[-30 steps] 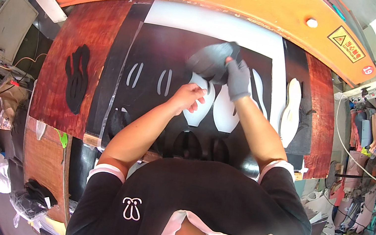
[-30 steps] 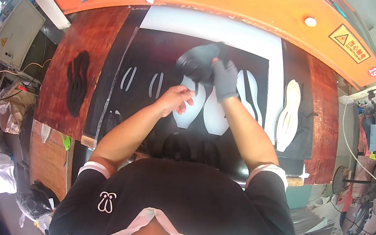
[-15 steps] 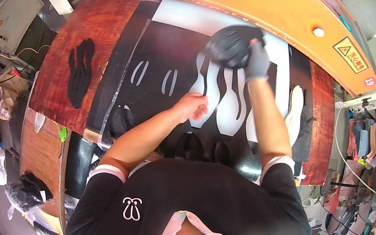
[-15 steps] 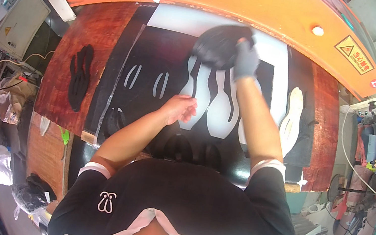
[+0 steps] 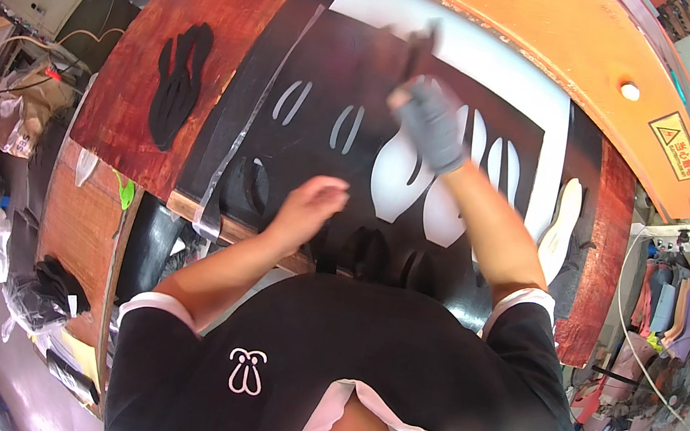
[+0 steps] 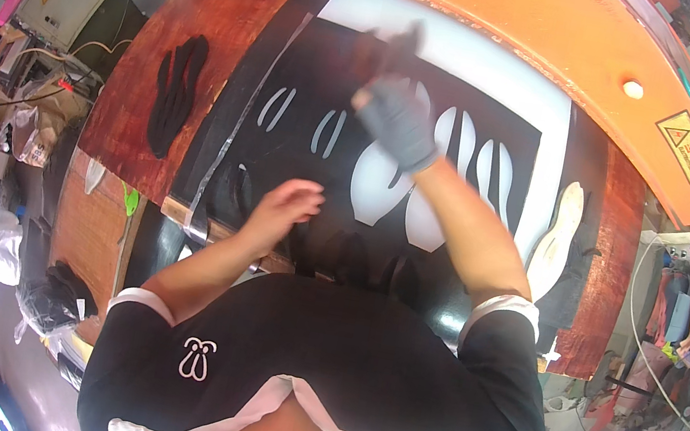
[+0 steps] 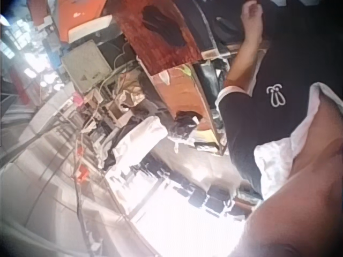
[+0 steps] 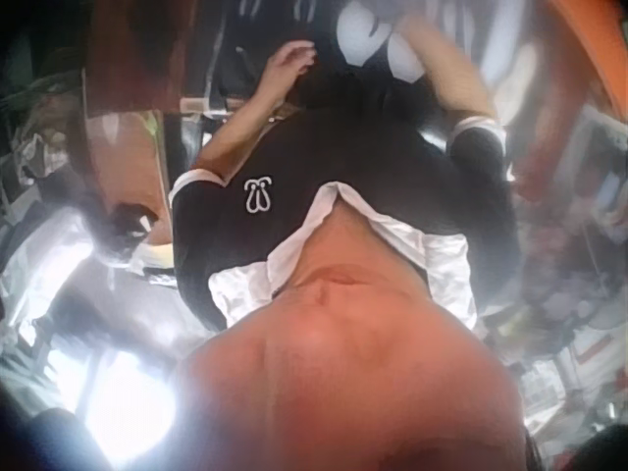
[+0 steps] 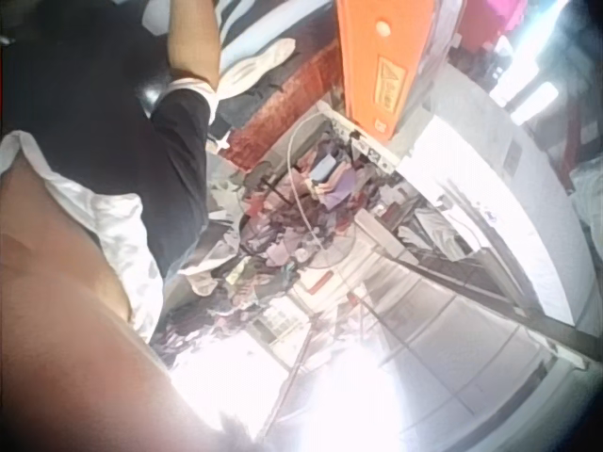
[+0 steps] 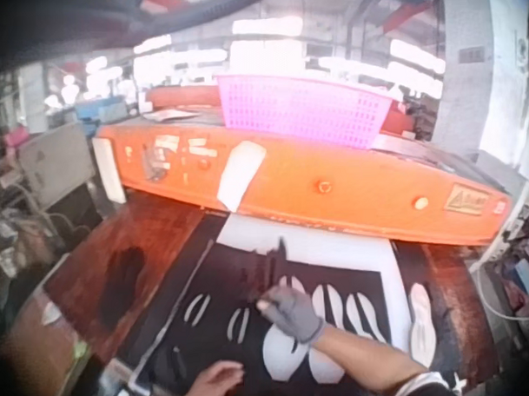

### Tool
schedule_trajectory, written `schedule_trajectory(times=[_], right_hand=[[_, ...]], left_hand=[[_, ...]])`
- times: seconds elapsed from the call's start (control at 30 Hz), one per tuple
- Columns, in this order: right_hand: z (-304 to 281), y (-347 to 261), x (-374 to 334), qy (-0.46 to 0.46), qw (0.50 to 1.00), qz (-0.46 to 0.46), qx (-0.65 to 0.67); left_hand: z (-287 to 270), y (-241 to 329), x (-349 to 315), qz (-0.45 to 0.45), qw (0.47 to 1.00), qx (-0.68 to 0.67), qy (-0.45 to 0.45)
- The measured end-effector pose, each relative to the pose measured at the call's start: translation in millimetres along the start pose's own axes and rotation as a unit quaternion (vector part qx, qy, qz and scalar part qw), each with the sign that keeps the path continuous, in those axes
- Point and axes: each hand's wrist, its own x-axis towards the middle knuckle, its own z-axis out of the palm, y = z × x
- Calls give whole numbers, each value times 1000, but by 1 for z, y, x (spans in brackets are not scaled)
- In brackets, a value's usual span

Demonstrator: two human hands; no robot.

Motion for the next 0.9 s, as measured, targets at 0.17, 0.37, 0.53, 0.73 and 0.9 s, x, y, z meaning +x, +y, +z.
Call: schedule_trajectory(times=[0.17,0.37,0.53,0.73,0.9], right_hand=[[61,-1,-77,-26,988,-122,93],[64,-2,-85,-74,994,16,82],[55,-17,-87,-118,989,-2,87],[45,-15,-87,-156,986,-50,30],[41,-5,-47,-146,970,194,-13]], left_hand=[[-31,-9,-51,-258,942,-133,171],[-38,-39,-3,-190,904,-376,-70],[-30,-38,14,-132,907,-390,-87],[-12,-22,10,-108,910,-394,-73],[-15,-22,4,-129,924,-353,-73]])
